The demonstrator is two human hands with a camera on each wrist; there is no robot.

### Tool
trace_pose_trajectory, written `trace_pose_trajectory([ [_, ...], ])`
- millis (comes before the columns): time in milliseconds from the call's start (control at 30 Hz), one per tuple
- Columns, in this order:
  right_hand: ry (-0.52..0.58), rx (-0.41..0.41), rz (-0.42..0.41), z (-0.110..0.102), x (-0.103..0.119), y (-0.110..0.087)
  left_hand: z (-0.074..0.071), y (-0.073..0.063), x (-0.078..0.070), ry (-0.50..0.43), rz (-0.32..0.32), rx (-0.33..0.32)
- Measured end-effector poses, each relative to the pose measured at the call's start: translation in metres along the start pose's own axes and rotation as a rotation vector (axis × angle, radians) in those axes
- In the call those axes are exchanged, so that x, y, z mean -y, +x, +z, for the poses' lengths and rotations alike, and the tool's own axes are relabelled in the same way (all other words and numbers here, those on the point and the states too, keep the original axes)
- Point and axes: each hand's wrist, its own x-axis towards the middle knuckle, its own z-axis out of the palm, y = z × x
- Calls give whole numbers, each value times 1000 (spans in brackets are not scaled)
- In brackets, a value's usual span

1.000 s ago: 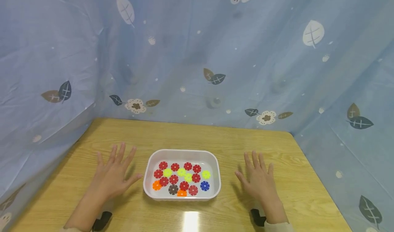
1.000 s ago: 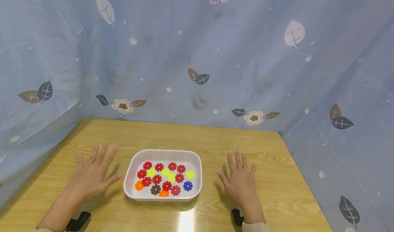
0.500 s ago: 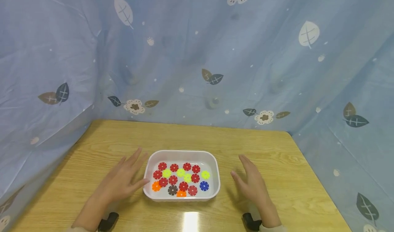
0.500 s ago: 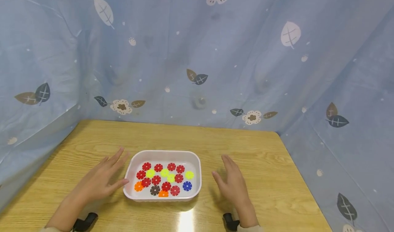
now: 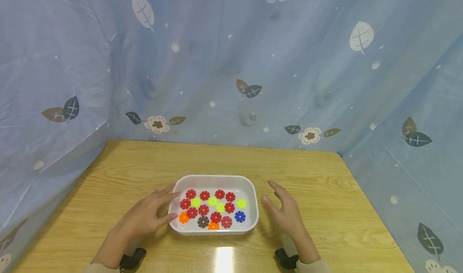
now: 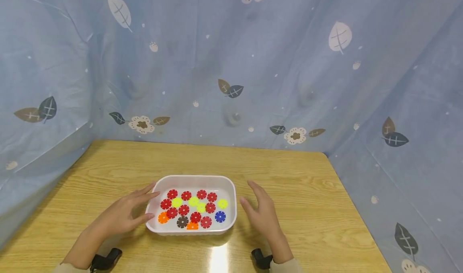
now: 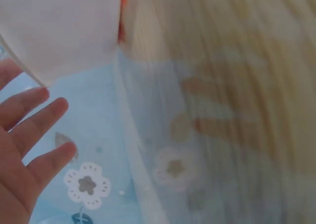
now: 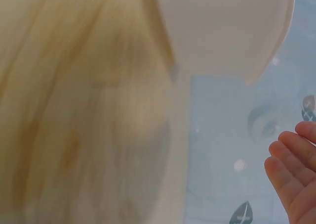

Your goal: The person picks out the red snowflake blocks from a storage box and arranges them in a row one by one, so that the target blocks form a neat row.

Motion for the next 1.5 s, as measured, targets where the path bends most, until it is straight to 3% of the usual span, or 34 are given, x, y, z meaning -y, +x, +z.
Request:
trace_pose_trajectory([
  [133,150,19,42,8,10,6,1,0,2,-63,14,18],
  [367,386,67,192,24,31,19,5,0,7,-138,47,9],
  [533,466,116,262,36,41,24,7,-1,8,-208,75,4],
  [767,550,138,284,52,47,33,8,-1,9,-235,56,11],
  [967,533,194,314,65,51,44,8,-2,9,-220,53,7],
  [1500,323,340,398,86,43,59,7,-3,8,-198,66,-10],
])
